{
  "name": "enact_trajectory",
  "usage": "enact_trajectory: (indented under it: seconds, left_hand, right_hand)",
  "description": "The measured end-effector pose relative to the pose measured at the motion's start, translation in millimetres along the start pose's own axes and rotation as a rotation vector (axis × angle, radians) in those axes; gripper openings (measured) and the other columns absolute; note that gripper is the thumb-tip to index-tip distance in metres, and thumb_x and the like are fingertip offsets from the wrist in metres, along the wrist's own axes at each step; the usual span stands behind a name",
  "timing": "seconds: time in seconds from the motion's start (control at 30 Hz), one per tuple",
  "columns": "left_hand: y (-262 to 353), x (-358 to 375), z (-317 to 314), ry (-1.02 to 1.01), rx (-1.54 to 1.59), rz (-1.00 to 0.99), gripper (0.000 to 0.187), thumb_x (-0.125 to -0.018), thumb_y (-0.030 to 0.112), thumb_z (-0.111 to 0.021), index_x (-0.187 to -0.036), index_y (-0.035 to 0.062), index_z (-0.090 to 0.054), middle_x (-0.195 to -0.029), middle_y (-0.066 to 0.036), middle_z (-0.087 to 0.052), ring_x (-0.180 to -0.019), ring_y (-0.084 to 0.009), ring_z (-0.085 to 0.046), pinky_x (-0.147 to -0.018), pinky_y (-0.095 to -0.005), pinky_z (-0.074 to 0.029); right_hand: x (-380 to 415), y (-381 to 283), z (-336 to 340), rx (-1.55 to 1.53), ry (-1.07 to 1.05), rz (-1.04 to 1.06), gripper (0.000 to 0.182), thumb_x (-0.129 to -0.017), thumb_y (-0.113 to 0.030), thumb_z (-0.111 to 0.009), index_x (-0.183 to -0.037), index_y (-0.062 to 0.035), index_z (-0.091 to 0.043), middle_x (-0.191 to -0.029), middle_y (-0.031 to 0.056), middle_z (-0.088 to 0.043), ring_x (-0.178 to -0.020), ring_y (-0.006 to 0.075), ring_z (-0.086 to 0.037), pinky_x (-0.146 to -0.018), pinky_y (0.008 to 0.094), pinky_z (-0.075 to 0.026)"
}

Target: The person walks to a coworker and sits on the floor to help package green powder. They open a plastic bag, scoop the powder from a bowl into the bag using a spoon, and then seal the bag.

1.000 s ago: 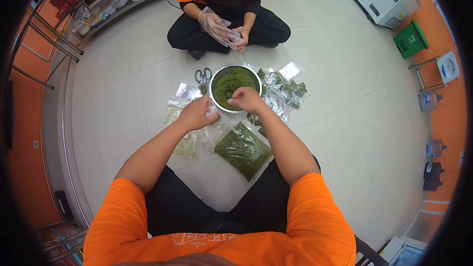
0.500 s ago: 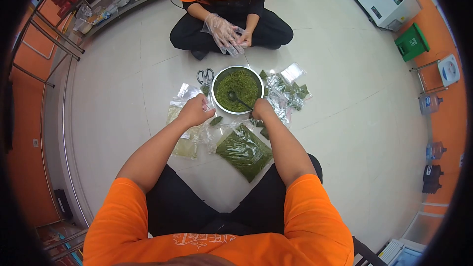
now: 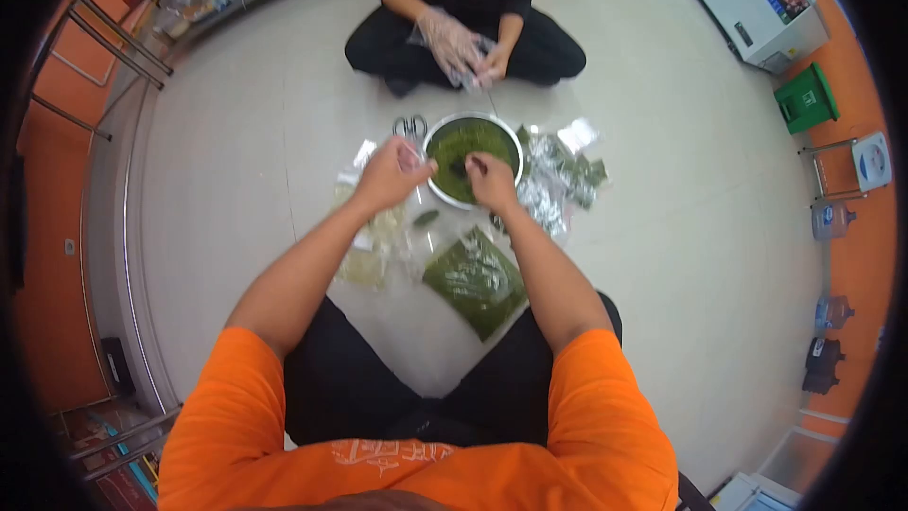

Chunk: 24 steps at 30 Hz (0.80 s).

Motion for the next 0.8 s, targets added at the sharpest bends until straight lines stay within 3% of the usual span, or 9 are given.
enact_trajectory:
  seconds: [0.03, 0.1, 0.2, 0.3, 0.4, 0.53, 0.63, 0.73, 0.8]
  left_hand:
    - [-14, 4, -1, 0.000, -0.040, 0.059, 0.053, -0.078, 0.041, -0.078, -0.105, 0.0015, -0.055, -0.091, -0.015, -0.067, -0.086, -0.0293, -0.067, -0.079, -0.0379, -0.052]
    - [-19, 3, 9, 0.012, -0.090, 0.069, 0.054, -0.078, 0.041, -0.078, -0.106, 0.0003, -0.055, -0.093, -0.015, -0.068, -0.088, -0.0296, -0.067, -0.080, -0.0380, -0.052]
    - [-24, 4, 19, 0.023, -0.101, 0.131, 0.055, -0.078, 0.040, -0.077, -0.107, -0.0009, -0.055, -0.095, -0.016, -0.068, -0.090, -0.0297, -0.067, -0.081, -0.0380, -0.052]
    - [-30, 2, 18, 0.037, -0.119, 0.110, 0.053, -0.079, 0.040, -0.078, -0.106, -0.0002, -0.057, -0.094, -0.015, -0.068, -0.083, -0.0253, -0.068, -0.077, -0.0358, -0.054]
    - [-28, 3, 13, 0.027, -0.115, 0.091, 0.052, -0.079, 0.039, -0.078, -0.107, 0.0002, -0.057, -0.095, -0.015, -0.068, -0.086, -0.0258, -0.068, -0.080, -0.0359, -0.053]
    - [-29, 4, 5, -0.018, -0.112, 0.072, 0.051, -0.079, 0.037, -0.076, -0.108, 0.0004, -0.057, -0.096, -0.015, -0.068, -0.090, -0.0263, -0.067, -0.083, -0.0365, -0.052]
    - [-31, 6, 4, -0.047, -0.137, 0.095, 0.051, -0.079, 0.036, -0.076, -0.109, 0.0005, -0.056, -0.097, -0.015, -0.068, -0.093, -0.0272, -0.067, -0.084, -0.0369, -0.052]
    - [-34, 6, 3, -0.067, -0.144, 0.122, 0.051, -0.079, 0.036, -0.076, -0.109, 0.0005, -0.055, -0.100, -0.014, -0.068, -0.097, -0.0281, -0.067, -0.086, -0.0372, -0.051]
    - [-36, 4, 2, -0.067, -0.156, 0.117, 0.051, -0.079, 0.036, -0.075, -0.110, 0.0006, -0.055, -0.100, -0.014, -0.068, -0.098, -0.0280, -0.067, -0.087, -0.0371, -0.051]
  right_hand:
    - [9, -12, 0, 0.098, -0.007, 0.104, 0.022, -0.091, -0.018, -0.063, -0.105, -0.0022, -0.070, -0.089, 0.0159, -0.071, -0.076, 0.0280, -0.068, -0.073, 0.0356, -0.052]
    - [11, -20, 8, 0.076, -0.046, -0.045, 0.021, -0.091, -0.015, -0.061, -0.105, -0.0032, -0.070, -0.097, 0.0198, -0.070, -0.085, 0.0373, -0.067, -0.077, 0.0396, -0.052]
    - [12, -23, 11, 0.101, -0.037, 0.030, 0.020, -0.091, -0.014, -0.062, -0.104, -0.0023, -0.070, -0.099, 0.0201, -0.069, -0.089, 0.0370, -0.067, -0.080, 0.0402, -0.052]
    - [24, -25, -10, 0.129, -0.252, 0.087, 0.018, -0.091, -0.012, -0.062, -0.103, -0.0014, -0.070, -0.099, 0.0214, -0.069, -0.091, 0.0369, -0.067, -0.082, 0.0413, -0.052]
    - [19, -23, -6, 0.181, -0.263, -0.054, 0.017, -0.091, -0.010, -0.061, -0.102, -0.0025, -0.071, -0.099, 0.0216, -0.069, -0.091, 0.0368, -0.067, -0.084, 0.0412, -0.052]
    - [12, -26, 11, 0.193, -0.035, 0.050, 0.016, -0.090, -0.009, -0.060, -0.101, -0.0022, -0.071, -0.098, 0.0218, -0.069, -0.092, 0.0389, -0.066, -0.084, 0.0423, -0.051]
    - [23, -3, -13, 0.180, -0.223, 0.008, 0.018, -0.092, -0.014, -0.062, -0.105, -0.0043, -0.070, -0.094, 0.0215, -0.070, -0.086, 0.0358, -0.068, -0.080, 0.0399, -0.052]
    - [22, -13, -10, 0.218, -0.201, -0.084, 0.017, -0.089, -0.011, -0.062, -0.101, -0.0026, -0.071, -0.098, 0.0233, -0.069, -0.093, 0.0396, -0.066, -0.085, 0.0429, -0.051]
    - [19, -14, -2, 0.227, -0.156, -0.246, 0.022, -0.090, -0.015, -0.063, -0.106, -0.0036, -0.072, -0.099, 0.0260, -0.068, -0.096, 0.0383, -0.067, -0.088, 0.0423, -0.051]
Point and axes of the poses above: each hand's wrist, its own x-axis away from the middle knuckle, its own z-axis out of the back of the hand, y = z × x, the point moved 10 cm from there along -x, towards the middle knuckle
